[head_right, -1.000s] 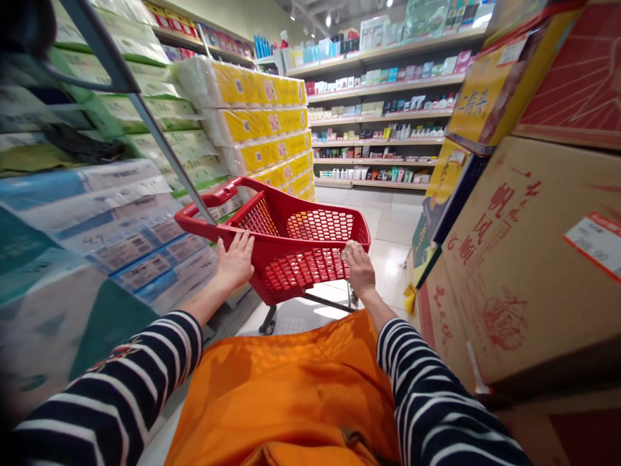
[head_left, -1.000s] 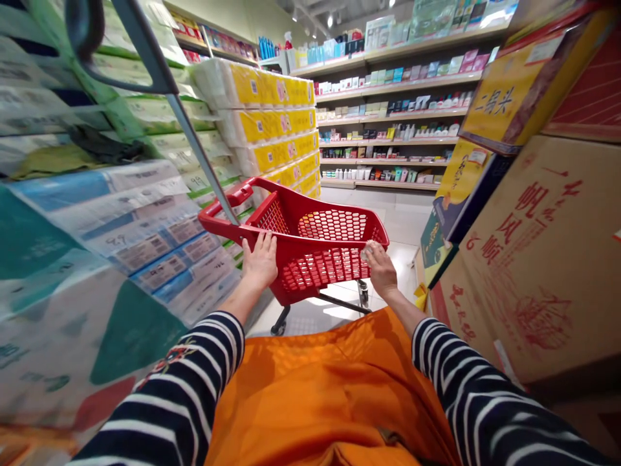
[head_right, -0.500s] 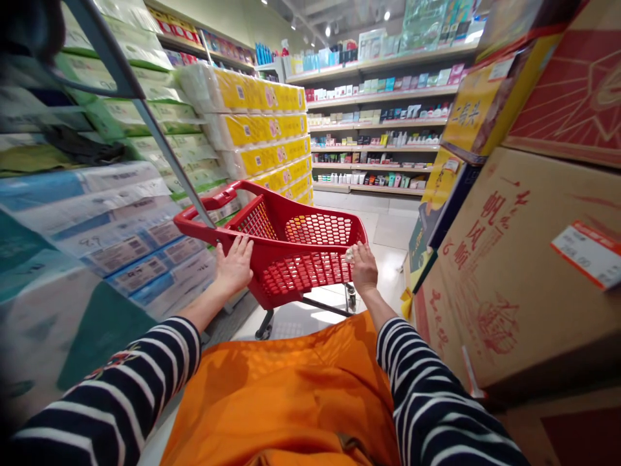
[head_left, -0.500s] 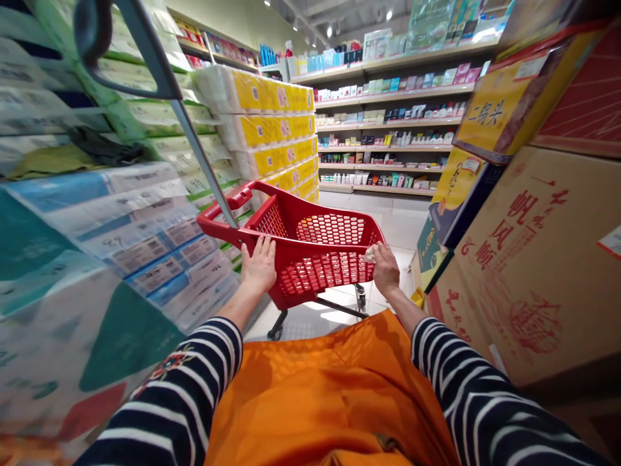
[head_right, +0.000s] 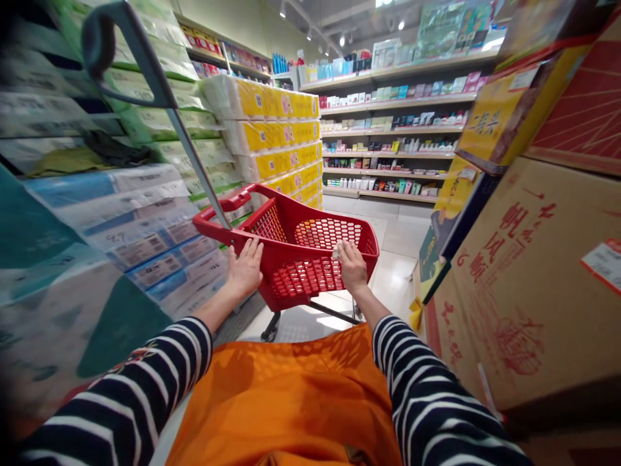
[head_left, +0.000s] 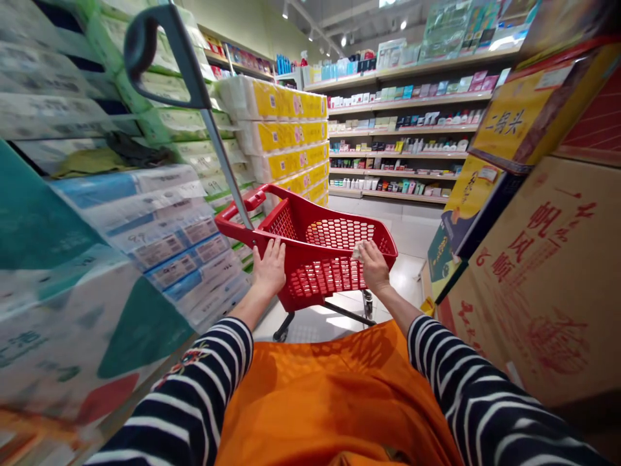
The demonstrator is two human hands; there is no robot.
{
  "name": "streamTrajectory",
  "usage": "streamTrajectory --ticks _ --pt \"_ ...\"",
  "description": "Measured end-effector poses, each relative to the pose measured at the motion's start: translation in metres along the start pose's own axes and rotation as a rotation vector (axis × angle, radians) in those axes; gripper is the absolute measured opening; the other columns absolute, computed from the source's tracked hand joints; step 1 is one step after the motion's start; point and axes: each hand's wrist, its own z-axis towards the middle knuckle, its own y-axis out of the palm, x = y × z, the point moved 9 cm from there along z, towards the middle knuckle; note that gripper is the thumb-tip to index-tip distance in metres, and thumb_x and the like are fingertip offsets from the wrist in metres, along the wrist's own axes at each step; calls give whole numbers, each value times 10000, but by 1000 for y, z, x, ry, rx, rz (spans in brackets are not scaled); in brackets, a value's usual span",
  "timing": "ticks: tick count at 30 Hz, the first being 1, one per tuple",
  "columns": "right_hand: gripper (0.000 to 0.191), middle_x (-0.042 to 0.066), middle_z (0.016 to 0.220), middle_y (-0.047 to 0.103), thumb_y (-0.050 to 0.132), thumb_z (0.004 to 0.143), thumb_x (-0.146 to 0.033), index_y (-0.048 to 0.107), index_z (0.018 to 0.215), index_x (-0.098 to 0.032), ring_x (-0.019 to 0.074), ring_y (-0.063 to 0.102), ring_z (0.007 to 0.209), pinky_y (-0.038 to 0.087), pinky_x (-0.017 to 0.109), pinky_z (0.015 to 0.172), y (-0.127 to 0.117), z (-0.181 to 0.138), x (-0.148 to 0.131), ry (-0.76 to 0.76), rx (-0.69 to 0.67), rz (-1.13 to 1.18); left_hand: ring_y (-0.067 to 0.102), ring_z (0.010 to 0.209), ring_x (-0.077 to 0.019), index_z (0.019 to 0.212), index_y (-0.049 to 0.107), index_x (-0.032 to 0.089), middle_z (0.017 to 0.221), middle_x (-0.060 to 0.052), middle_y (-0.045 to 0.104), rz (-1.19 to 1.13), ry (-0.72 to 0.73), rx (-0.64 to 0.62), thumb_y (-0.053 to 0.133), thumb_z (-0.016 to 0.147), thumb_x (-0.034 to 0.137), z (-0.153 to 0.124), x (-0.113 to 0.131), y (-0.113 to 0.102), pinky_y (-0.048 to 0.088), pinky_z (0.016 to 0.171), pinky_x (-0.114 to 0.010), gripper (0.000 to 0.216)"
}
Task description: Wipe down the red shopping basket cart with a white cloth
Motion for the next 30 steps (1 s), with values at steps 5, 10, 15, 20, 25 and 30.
streamTrajectory --ticks 5,10,15,20,25,30 --pt "418 107 1329 532 376 872 -34 606 1204 -144 221 341 1340 382 434 1077 32 -40 -30 -116 -140 0 165 1413 -251 1431 277 98 1531 -118 186 11 32 -52 385 763 134 -7 6 14 108 1111 -589 678" --pt "458 106 1335 526 378 848 0 574 1242 -129 236 334 1344 385 438 1070 42 -46 -63 -233 -270 20 182 1408 -246 1425 282 82 1522 -124 219 12 42 -113 373 774 130 -15 8 31 115 1112 -576 659" --pt "460 75 1411 442 360 896 -51 499 1322 -157 217 265 1376 312 433 1118 33 12 -87 -274 -176 48 177 1408 -251 1425 279 84 1525 -129 209 -9 40 -129 386 772 139 -18 9 34 112 1110 -575 664" --pt "428 92 1379 482 368 896 -57 551 1270 -157 230 320 1352 339 454 1093 54 1 -100 -361 -293 32 185 1405 -256 1427 274 85 1522 -126 227 -28 38 -125 382 778 136 -22 8 31 109 1114 -571 660" --pt "453 92 1341 524 387 859 -19 577 1240 -173 240 390 1310 400 450 1038 73 -45 -106 -438 -452 -6 205 1399 -267 1417 291 71 1514 -141 244 -44 30 -115 389 789 147 -28 4 35 122 1112 -575 640" --pt "461 71 1400 461 375 892 -49 515 1305 -194 230 309 1357 353 431 1076 65 -5 -139 -508 -346 28 215 1397 -256 1413 317 121 1514 -125 256 -64 4 -140 401 788 135 -32 4 45 115 1118 -569 630"
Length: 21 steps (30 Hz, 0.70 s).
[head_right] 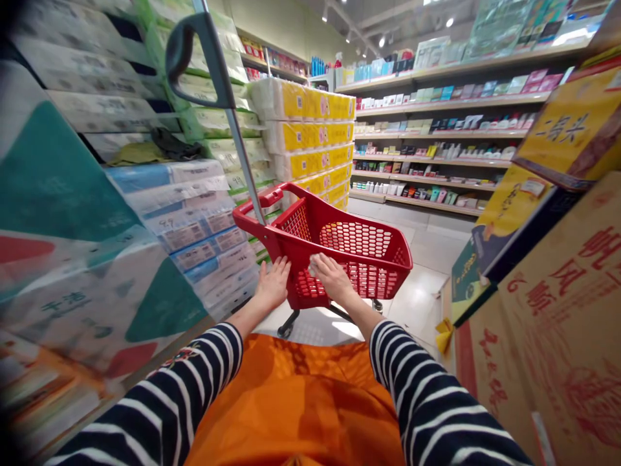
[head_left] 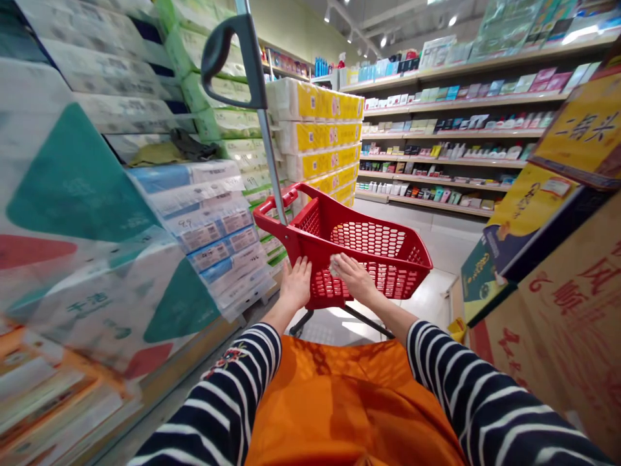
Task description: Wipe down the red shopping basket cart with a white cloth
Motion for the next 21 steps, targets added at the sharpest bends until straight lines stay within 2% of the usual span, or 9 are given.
streamTrajectory --ticks 4,6,10,13,18,21 --pt "437 80 1419 435 369 904 -60 512 1305 -159 240 273 1372 302 436 1109 -15 40 2 -31 73 -6 213 1398 -253 1413 319 132 1516 -117 255 -15 0 4 399 792 138 -1 1 0 124 1119 -564 626" --pt "415 89 1394 467 379 904 -66 536 1279 -154 241 305 1358 316 445 1102 -8 38 -1 -64 35 2 207 1399 -252 1416 312 126 1517 -117 252 -16 7 3 394 794 138 -2 1 -1 123 1121 -561 627" --pt "347 97 1315 547 411 916 -114 591 1210 -159 250 415 1291 392 447 1050 18 10 -14 -102 -86 3 195 1403 -249 1421 297 123 1521 -118 241 -17 -9 5 398 788 138 -5 -7 -1 105 1126 -553 641" --pt "352 76 1310 555 412 916 -118 592 1212 -180 244 423 1285 404 429 1042 20 14 -24 -110 -112 29 188 1405 -253 1423 293 115 1520 -122 243 -34 -29 -7 382 792 140 -8 -15 4 89 1127 -560 638" --pt "440 62 1435 415 379 912 -94 489 1328 -191 209 241 1385 271 417 1129 -15 90 -34 -102 44 117 175 1404 -298 1437 265 106 1518 -149 237 -51 -29 -25 373 800 163 -12 -20 7 118 1108 -592 649" --pt "426 69 1436 413 379 915 -97 496 1318 -175 208 229 1389 254 422 1136 -21 123 -38 -94 83 132 155 1407 -308 1442 247 102 1516 -155 241 -45 -11 -5 373 804 170 -12 -21 1 114 1102 -603 654"
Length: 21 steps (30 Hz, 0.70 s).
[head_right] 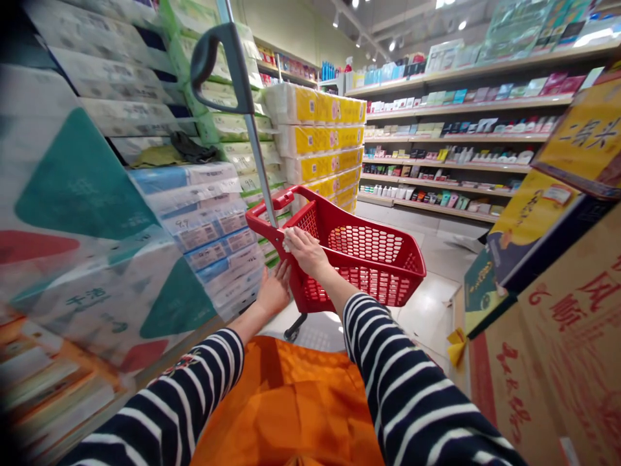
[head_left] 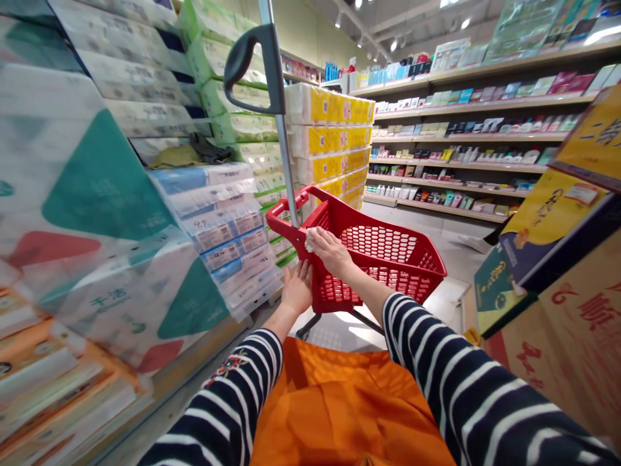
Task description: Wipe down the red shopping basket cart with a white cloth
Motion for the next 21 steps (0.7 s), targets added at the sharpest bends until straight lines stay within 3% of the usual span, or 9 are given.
streamTrajectory --ticks 2,8,12,16,18,21 --pt "392 75 1415 442 390 919 -108 535 1276 -173 216 263 1377 260 432 1132 9 -2 -5 -17 -16 -1 157 1408 -294 1441 243 93 1516 -158 240 8 -20 13 368 804 159 0 -5 -3 115 1105 -593 652" --pt "309 96 1307 552 432 918 -134 618 1162 -170 233 401 1301 378 430 1059 44 -51 -24 -57 -188 -13 166 1412 -248 1434 274 140 1529 -106 222 5 -90 -12 379 783 111 -6 -26 7 96 1127 -558 660" --pt "351 65 1384 482 456 909 -142 570 1237 -198 221 330 1345 325 409 1099 26 -16 -27 -86 -109 -14 179 1409 -262 1443 250 112 1526 -128 204 30 -114 -16 389 748 95 -6 -34 11 136 1111 -578 708" --pt "366 62 1425 431 454 913 -153 543 1265 -204 225 292 1363 303 419 1112 9 27 -18 -15 -27 -58 174 1408 -284 1441 268 122 1521 -124 214 37 -66 57 375 773 155 1 -29 0 141 1105 -591 678" --pt "347 71 1397 465 453 913 -154 560 1241 -191 235 331 1342 322 430 1099 13 20 -19 -13 -34 -75 190 1405 -272 1439 274 117 1520 -121 219 49 -80 94 368 761 138 4 -29 -8 150 1109 -579 684" --pt "325 74 1315 547 454 908 -160 583 1206 -184 245 421 1280 393 418 1049 26 -16 -23 -42 -67 -91 220 1398 -249 1432 290 117 1521 -104 216 56 -110 129 367 737 114 8 -32 -20 167 1114 -557 700"
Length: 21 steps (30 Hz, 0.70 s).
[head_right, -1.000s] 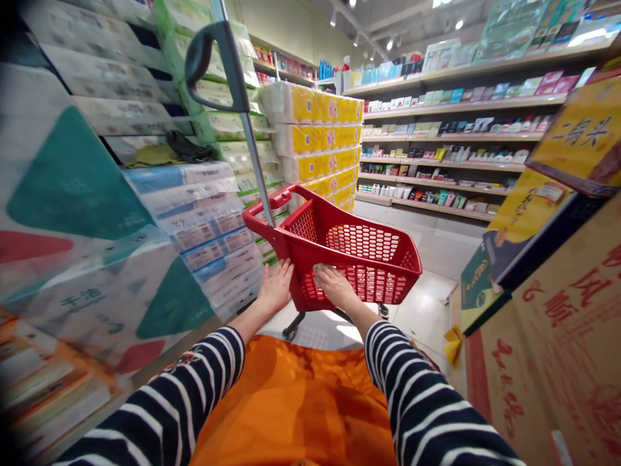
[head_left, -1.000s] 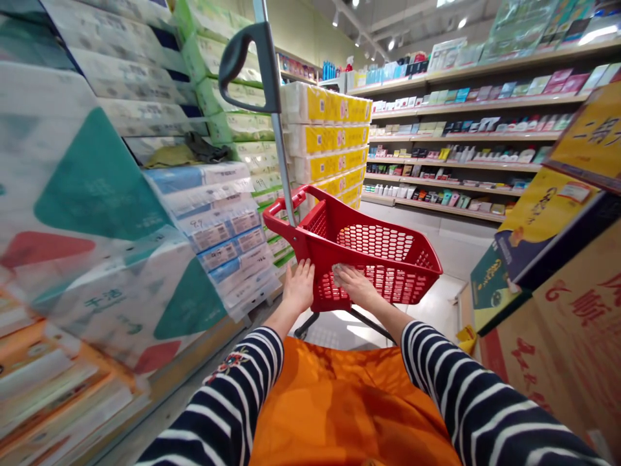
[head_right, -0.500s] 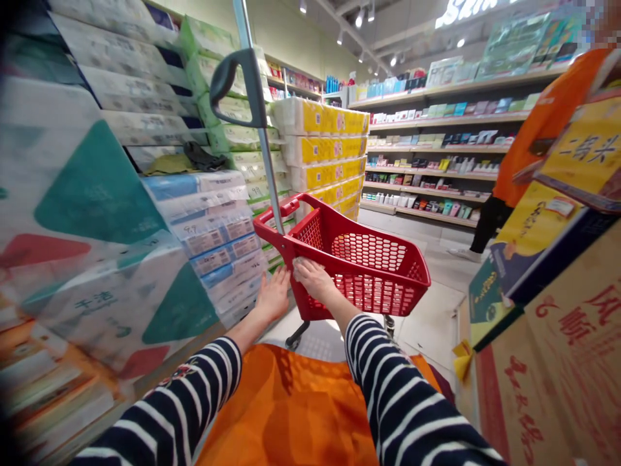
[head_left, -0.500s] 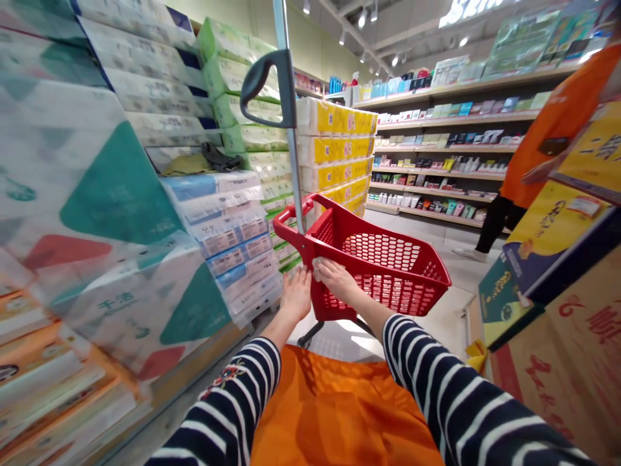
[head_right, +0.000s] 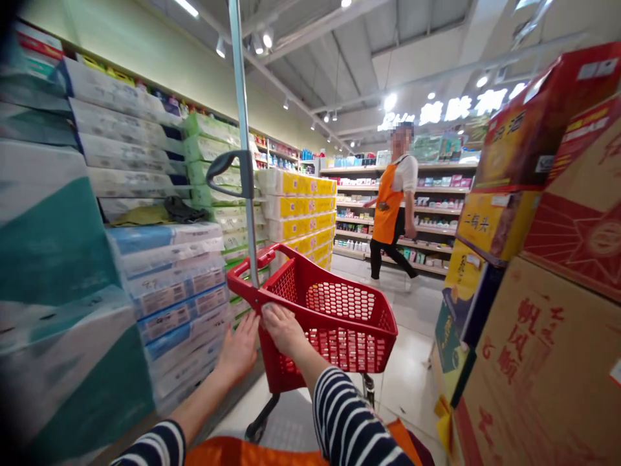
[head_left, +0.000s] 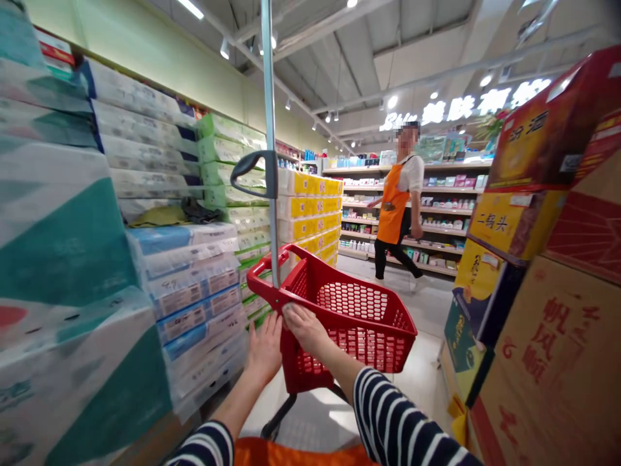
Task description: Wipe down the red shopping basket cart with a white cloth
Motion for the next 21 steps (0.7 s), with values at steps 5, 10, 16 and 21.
streamTrajectory --ticks 5,10,16,21 --pt "404 52 1307 553 435 880 -133 554 1249 -247 219 448 1261 451 397 1000 -12 -24 23 48 115 47 199 1406 -230 1430 302 145 1525 -76 204 -11 12 77 370 707 82 20 3 -23 177 1114 -541 729" --pt "541 132 1314 525 447 765 -20 516 1281 -166 246 453 1246 429 398 1006 -38 -2 80 472 142 75 198 1405 -245 1419 321 120 1518 -108 221 -36 59 97 373 718 74 48 17 -52 157 1113 -560 704" --pt "514 112 1240 565 437 760 -8 520 1237 -179 205 544 1101 440 337 947 -18 -43 86 533 -67 64 280 1370 -283 1363 410 131 1469 -146 341 -8 115 34 433 722 79 55 24 -57 151 1093 -612 643" --pt "580 100 1285 553 387 742 15 525 1260 -209 207 510 1168 427 382 970 -37 -130 123 550 -12 -52 231 1387 -289 1384 363 106 1495 -150 287 -7 128 35 417 739 64 50 23 -53 116 1104 -609 649"
